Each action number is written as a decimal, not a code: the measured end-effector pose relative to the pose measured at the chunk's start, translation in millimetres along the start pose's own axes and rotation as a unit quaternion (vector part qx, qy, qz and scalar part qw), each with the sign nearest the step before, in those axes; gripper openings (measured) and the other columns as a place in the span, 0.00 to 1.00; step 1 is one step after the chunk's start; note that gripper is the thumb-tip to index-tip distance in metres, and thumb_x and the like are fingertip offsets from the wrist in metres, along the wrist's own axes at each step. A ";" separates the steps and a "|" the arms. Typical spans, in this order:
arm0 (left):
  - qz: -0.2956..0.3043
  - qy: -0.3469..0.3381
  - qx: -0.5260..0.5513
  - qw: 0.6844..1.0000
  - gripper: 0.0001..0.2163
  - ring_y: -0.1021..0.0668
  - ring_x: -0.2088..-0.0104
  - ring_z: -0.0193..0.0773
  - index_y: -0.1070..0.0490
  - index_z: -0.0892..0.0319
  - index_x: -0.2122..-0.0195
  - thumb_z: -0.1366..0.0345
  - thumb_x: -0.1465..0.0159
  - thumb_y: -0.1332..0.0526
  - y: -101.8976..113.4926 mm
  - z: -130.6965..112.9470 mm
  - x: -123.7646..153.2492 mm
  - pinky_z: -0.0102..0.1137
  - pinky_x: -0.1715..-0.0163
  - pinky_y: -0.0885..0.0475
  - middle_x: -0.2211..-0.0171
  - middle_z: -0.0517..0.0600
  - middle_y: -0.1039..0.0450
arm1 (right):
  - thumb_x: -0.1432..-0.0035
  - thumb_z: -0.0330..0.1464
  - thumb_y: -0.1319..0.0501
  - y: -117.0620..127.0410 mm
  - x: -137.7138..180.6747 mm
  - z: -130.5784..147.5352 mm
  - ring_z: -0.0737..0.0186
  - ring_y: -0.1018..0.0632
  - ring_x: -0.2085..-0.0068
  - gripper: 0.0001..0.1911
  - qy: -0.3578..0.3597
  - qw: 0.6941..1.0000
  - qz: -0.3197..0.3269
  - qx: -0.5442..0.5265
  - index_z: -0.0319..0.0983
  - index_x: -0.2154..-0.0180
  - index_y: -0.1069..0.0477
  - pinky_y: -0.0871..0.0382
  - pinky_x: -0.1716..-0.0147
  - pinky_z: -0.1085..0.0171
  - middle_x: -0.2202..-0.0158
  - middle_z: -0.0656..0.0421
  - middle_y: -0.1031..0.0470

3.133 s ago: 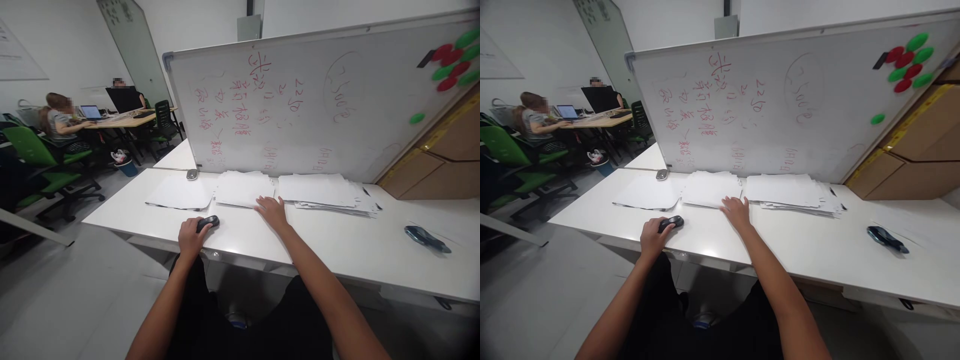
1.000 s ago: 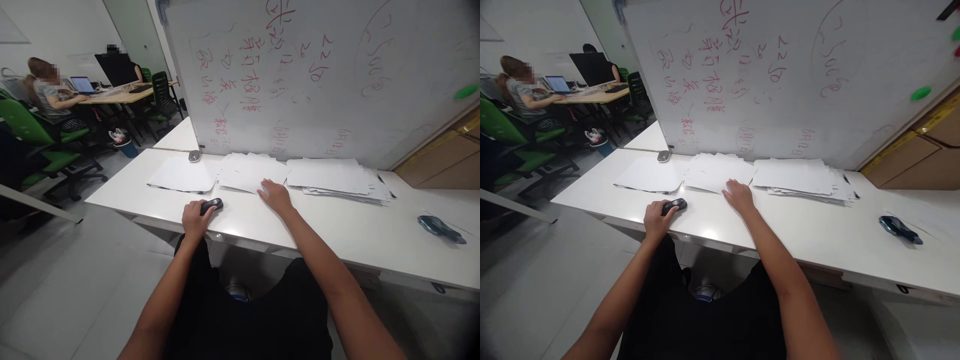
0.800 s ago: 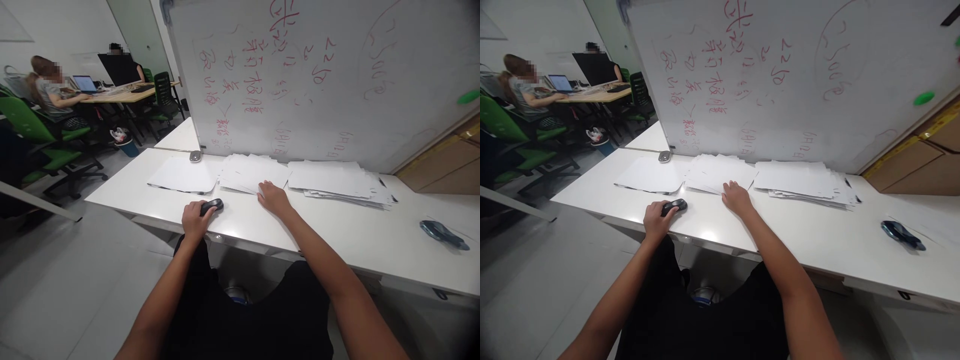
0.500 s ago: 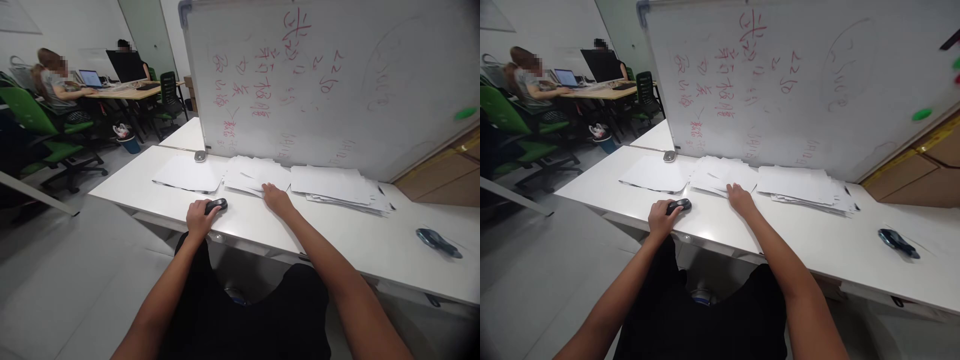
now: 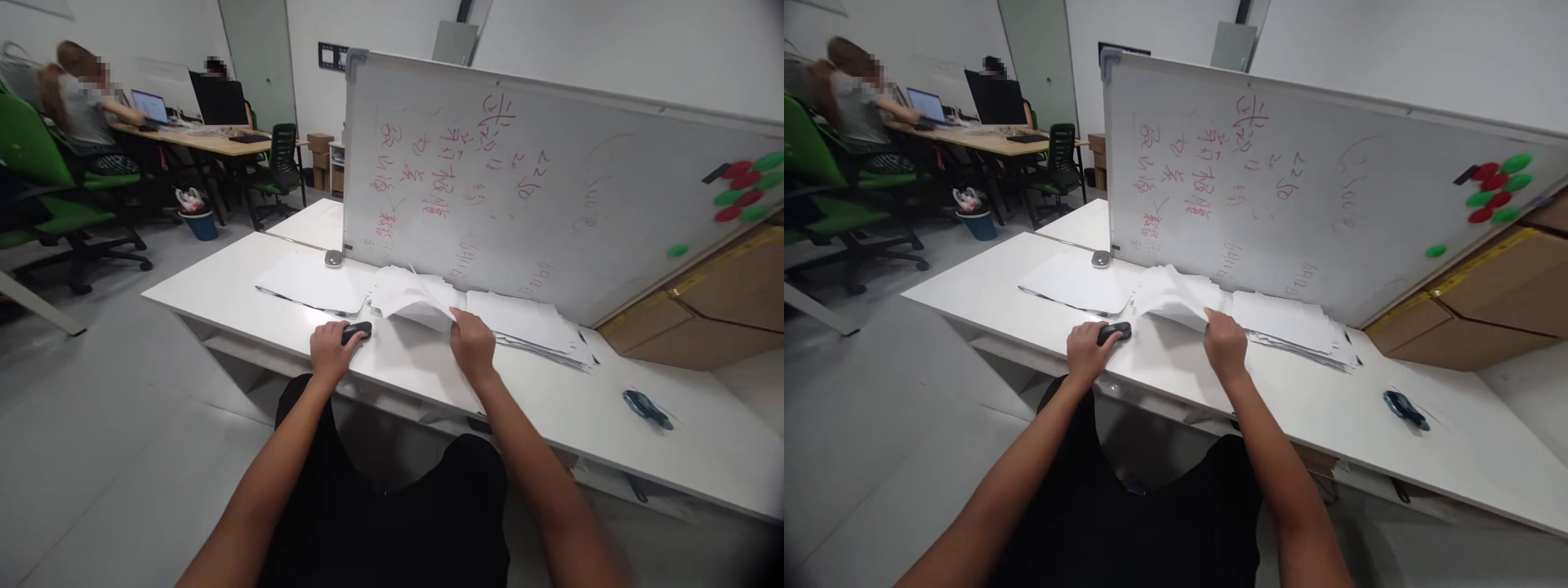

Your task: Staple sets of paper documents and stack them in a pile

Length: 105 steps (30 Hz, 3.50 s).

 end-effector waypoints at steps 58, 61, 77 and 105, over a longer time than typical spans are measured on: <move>0.251 0.151 0.467 0.834 0.21 0.23 0.56 0.43 0.29 0.58 0.54 0.51 0.44 0.35 -36.7 -86.6 15.7 0.37 0.54 0.29 0.57 0.52 0.23 | 0.59 0.41 0.28 -14.8 91.2 -32.1 0.54 0.22 0.58 0.25 -0.366 0.732 0.027 -0.574 0.37 0.59 0.27 0.30 0.52 0.53 0.59 0.54 0.20; 0.268 0.176 0.469 0.823 0.22 0.23 0.54 0.45 0.27 0.59 0.53 0.50 0.43 0.37 -48.7 -85.7 27.8 0.38 0.53 0.29 0.54 0.54 0.23 | 0.56 0.43 0.30 -19.4 104.0 -29.6 0.52 0.22 0.55 0.29 -0.379 0.776 0.056 -0.501 0.36 0.54 0.29 0.31 0.51 0.52 0.55 0.50 0.22; 0.144 -0.009 -0.088 0.986 0.24 0.30 0.50 0.57 0.32 0.59 0.47 0.49 0.38 0.42 -5.1 -19.0 -11.2 0.45 0.54 0.36 0.52 0.61 0.28 | 0.57 0.42 0.29 3.1 239.1 -19.4 0.50 0.20 0.59 0.27 -0.521 0.662 0.092 -0.531 0.37 0.56 0.26 0.27 0.57 0.54 0.57 0.52 0.20; 0.314 -0.072 0.179 0.930 0.22 0.26 0.68 0.39 0.29 0.57 0.68 0.46 0.33 0.53 -34.1 -90.9 -53.0 0.33 0.64 0.34 0.71 0.49 0.27 | 0.58 0.41 0.30 -24.6 182.2 32.6 0.54 0.21 0.65 0.26 -0.506 0.604 0.115 -0.605 0.38 0.56 0.28 0.27 0.75 0.61 0.57 0.53 0.21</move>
Point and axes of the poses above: each hand's wrist, its own x-axis away from the middle knuckle, its own y-axis out of the back of the hand, z = x × y, the point moved 9 cm from there along -x, towards the middle knuckle
